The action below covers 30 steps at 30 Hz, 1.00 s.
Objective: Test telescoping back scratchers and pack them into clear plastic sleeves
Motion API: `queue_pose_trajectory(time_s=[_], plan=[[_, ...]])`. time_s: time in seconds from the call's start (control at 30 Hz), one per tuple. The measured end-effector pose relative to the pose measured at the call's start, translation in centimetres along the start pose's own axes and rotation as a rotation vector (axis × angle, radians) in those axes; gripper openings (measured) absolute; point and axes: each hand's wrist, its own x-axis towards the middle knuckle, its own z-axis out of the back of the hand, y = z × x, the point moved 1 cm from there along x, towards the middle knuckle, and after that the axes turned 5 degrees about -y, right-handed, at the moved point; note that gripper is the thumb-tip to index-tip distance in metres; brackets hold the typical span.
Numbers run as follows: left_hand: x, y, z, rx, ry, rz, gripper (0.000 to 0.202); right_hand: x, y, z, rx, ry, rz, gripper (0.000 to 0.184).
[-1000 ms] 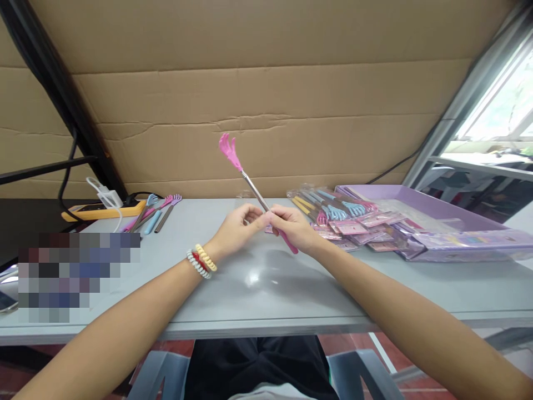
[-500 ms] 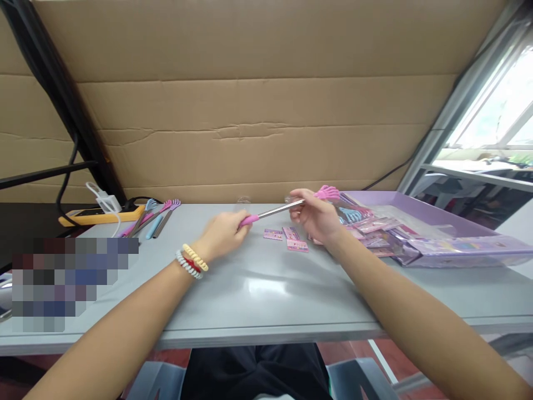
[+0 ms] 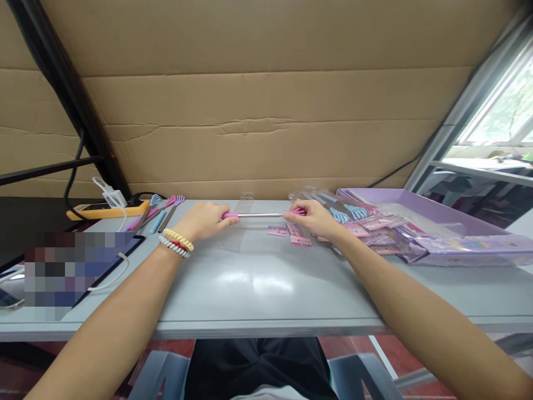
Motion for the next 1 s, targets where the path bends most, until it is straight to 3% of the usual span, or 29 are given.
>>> queue_pose_trajectory(time_s=[0.13,0.3,0.7,0.87,1.0], plan=[[-0.2,-1.0,0.4,0.047,0.055,-0.062,0.053,-0.1,0.2,0.4,0.011,-0.008,0.085,0.051],[-0.4,-2.2,0.8,0.076,0.05,-0.064,0.055,-0.1,0.8,0.3,0.139,-0.086,0.045,0.047],[-0.9,-4.4,0.8,0.042,0.137,-0.085,0.053,-1.1,2.6,-1.8,-0.018,-0.17,0.21,0.04],[-0.6,-3.6,0.2,0.027,0.044,-0.109,0.043,-1.2,3.7,-1.7,-0.148,-0.222,0.358,0.036],[0.0,-1.7,-0.5,-0.03,-0.147,-0.117,0.036,-1.3,4.0,-1.4,-0.183,-0.068,0.372,0.032]])
